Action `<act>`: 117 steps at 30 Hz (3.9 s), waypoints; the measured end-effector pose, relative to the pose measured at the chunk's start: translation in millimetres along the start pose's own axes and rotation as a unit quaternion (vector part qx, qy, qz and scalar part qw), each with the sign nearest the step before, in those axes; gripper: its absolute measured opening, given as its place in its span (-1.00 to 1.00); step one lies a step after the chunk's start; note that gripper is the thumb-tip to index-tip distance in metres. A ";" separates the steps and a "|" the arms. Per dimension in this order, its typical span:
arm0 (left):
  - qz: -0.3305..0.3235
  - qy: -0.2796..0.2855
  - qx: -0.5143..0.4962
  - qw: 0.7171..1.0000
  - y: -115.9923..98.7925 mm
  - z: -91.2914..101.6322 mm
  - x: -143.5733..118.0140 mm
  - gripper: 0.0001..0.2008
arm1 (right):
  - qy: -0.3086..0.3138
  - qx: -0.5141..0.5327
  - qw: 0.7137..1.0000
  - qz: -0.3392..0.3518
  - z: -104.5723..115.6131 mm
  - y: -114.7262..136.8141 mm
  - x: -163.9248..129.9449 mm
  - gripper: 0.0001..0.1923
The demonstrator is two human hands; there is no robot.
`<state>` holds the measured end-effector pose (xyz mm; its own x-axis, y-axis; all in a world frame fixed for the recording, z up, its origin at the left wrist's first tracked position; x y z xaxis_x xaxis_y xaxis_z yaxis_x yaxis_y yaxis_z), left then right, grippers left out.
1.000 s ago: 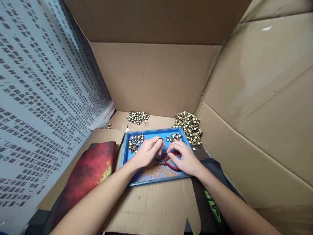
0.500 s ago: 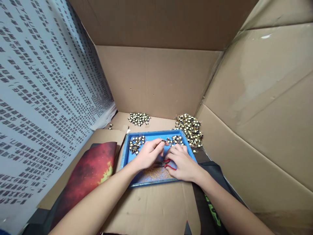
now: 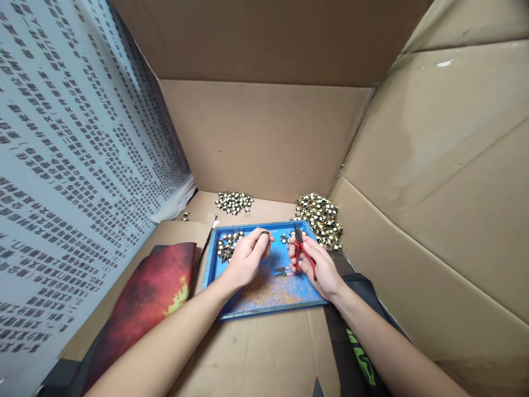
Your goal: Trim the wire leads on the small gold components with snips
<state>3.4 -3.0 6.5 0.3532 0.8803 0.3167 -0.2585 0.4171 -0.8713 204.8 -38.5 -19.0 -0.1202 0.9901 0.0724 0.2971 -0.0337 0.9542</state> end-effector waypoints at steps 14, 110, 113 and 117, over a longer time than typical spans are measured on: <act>-0.013 0.033 0.030 0.999 -8.1 -1.4 -1.5 -0.61 | 0.008 -0.201 0.977 0.077 -3.7 -1.2 -8.7 -0.65; -0.103 0.143 0.147 0.973 -19.2 -10.1 -10.3 -0.70 | -0.023 -0.204 0.971 0.124 -15.5 4.1 -17.9 -0.79; -0.093 0.160 0.136 0.973 -21.1 -8.9 -10.8 -0.69 | -0.018 -0.197 0.973 0.119 -13.8 3.9 -16.5 -0.76; -0.066 0.165 0.082 0.981 -21.2 -6.8 -10.4 -0.62 | 0.000 -0.135 0.987 0.087 -10.5 3.2 -13.5 -0.66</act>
<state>11.3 -22.5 19.1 0.6589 0.7057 0.2606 -0.3222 0.5777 -0.7500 197.4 -53.4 -13.9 -0.0895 0.9662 0.2419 0.0506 -0.2381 0.9699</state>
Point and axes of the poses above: each hand's wrist, its own x-axis towards the middle knuckle, its own z-axis out of the back of the hand, y = z × x, the point moved 1 cm from there along x, towards the middle knuckle, and after that the axes turned 5 degrees about x, right-handed, at the moved point
